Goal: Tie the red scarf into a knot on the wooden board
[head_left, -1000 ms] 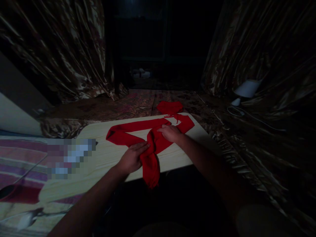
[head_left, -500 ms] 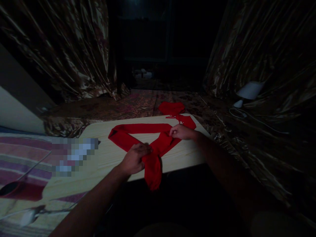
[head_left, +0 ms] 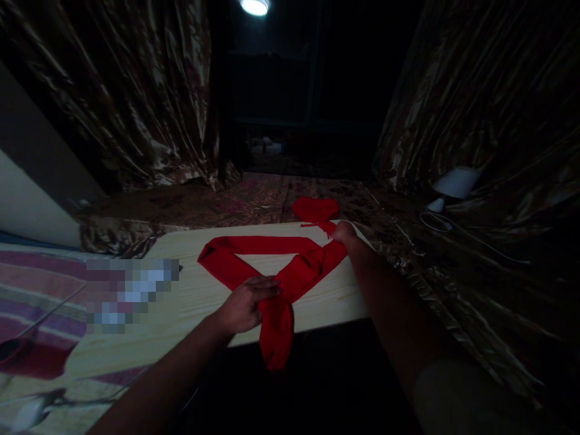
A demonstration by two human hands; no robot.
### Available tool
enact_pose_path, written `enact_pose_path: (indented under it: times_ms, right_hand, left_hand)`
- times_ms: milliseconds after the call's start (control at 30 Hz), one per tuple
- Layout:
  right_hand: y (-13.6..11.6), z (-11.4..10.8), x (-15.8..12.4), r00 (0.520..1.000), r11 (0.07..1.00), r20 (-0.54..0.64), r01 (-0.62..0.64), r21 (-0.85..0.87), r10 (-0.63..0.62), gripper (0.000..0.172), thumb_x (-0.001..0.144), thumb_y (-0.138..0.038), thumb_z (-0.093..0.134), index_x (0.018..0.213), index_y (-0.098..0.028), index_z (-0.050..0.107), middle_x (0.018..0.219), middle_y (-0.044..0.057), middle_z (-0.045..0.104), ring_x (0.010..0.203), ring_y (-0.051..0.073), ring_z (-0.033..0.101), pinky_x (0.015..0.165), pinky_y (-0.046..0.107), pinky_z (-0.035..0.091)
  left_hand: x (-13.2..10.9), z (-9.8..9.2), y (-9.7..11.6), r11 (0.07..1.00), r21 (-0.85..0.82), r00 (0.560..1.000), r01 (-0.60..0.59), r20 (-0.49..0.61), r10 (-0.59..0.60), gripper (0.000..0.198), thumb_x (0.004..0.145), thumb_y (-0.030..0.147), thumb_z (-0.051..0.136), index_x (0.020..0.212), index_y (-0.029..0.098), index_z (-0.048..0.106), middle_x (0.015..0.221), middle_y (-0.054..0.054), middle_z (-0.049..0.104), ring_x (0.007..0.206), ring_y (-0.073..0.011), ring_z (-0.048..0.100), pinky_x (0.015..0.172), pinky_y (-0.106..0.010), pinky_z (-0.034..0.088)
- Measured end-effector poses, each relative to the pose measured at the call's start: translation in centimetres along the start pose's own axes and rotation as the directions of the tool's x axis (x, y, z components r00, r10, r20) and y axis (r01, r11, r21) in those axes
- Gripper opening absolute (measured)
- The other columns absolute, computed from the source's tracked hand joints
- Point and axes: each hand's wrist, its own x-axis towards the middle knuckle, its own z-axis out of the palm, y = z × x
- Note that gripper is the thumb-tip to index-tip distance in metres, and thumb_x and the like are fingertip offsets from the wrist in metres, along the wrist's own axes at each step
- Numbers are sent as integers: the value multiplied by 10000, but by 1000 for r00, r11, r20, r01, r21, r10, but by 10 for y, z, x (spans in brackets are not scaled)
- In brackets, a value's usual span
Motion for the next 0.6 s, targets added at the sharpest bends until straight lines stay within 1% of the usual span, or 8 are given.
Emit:
enact_pose_path:
  times_ms: [67, 133, 200, 267, 367, 433, 533, 600]
  right_hand:
    - [-16, -3, 12, 993, 990, -119, 19, 140, -2, 345, 753, -102, 698, 1087, -100, 783, 1041, 215, 774, 1030, 305, 732, 874, 317, 545]
    - [-35, -5, 20, 971, 964, -237, 96, 249, -35, 392, 746, -21, 607, 1088, -105, 777, 1101, 176, 776, 1062, 256, 725, 940, 293, 533]
    - [-53, -4, 25, 959, 934, -259, 195, 300, -117, 466, 747, 11, 525, 1127, -114, 764, 1163, 133, 768, 1079, 207, 715, 962, 267, 526]
    - [-67, 2, 26, 971, 910, -130, 235, 341, -202, 479, 751, -4, 531, 1154, -135, 753, 1125, 95, 777, 992, 182, 725, 895, 250, 544]
    - [-75, 16, 22, 961, 935, 149, 181, 305, -234, 457, 717, -53, 663, 1160, -141, 734, 1022, 84, 785, 829, 183, 722, 771, 248, 547]
    - [-77, 25, 19, 964, 955, 173, 153, 254, -200, 494, 728, -142, 739, 1221, -134, 700, 1083, 114, 775, 862, 203, 725, 760, 258, 542]
    - [-82, 32, 14, 962, 972, 176, 182, 148, -207, 543, 801, -331, 760, 1299, -132, 670, 1234, 167, 734, 1037, 253, 724, 835, 286, 538]
    - [-89, 33, 13, 947, 971, 215, 236, 47, -241, 506, 800, -316, 775, 1261, -121, 707, 1255, 207, 723, 1123, 297, 707, 903, 312, 524]
  left_hand:
    - [0, 0, 0, 1000, -3, 1000, 9, 3, -9, 589, 782, 124, 611, 1348, 251, 709, 1424, -107, 667, 1340, -283, 615, 1119, -514, 511]
    - [-1, 0, 1, 1000, -3, 1000, 17, 3, -17, 600, 761, 119, 614, 1341, 232, 711, 1425, -115, 666, 1348, -285, 609, 1118, -513, 510]
    - [-1, 0, 1, 1000, -6, 1000, 25, 6, -25, 611, 739, 115, 614, 1333, 219, 715, 1422, -118, 667, 1352, -287, 606, 1121, -508, 507]
    - [0, 0, 2, 999, -17, 999, 35, 14, -35, 632, 715, 108, 613, 1330, 214, 717, 1422, -114, 668, 1356, -290, 602, 1127, -509, 501]
    - [1, -2, 4, 998, -34, 999, 51, 18, -50, 656, 688, 98, 608, 1326, 209, 720, 1424, -112, 666, 1360, -299, 598, 1133, -525, 493]
    - [1, -3, 5, 998, -40, 998, 56, 18, -55, 645, 700, 106, 610, 1326, 214, 719, 1425, -111, 665, 1359, -300, 599, 1127, -529, 496]
    - [1, -3, 5, 998, -46, 998, 53, 29, -52, 647, 709, 127, 626, 1342, 231, 708, 1436, -104, 657, 1371, -302, 590, 1127, -529, 495]
    - [1, -3, 5, 997, -44, 998, 59, 37, -57, 665, 697, 137, 637, 1352, 229, 700, 1450, -100, 646, 1380, -310, 581, 1134, -537, 488]
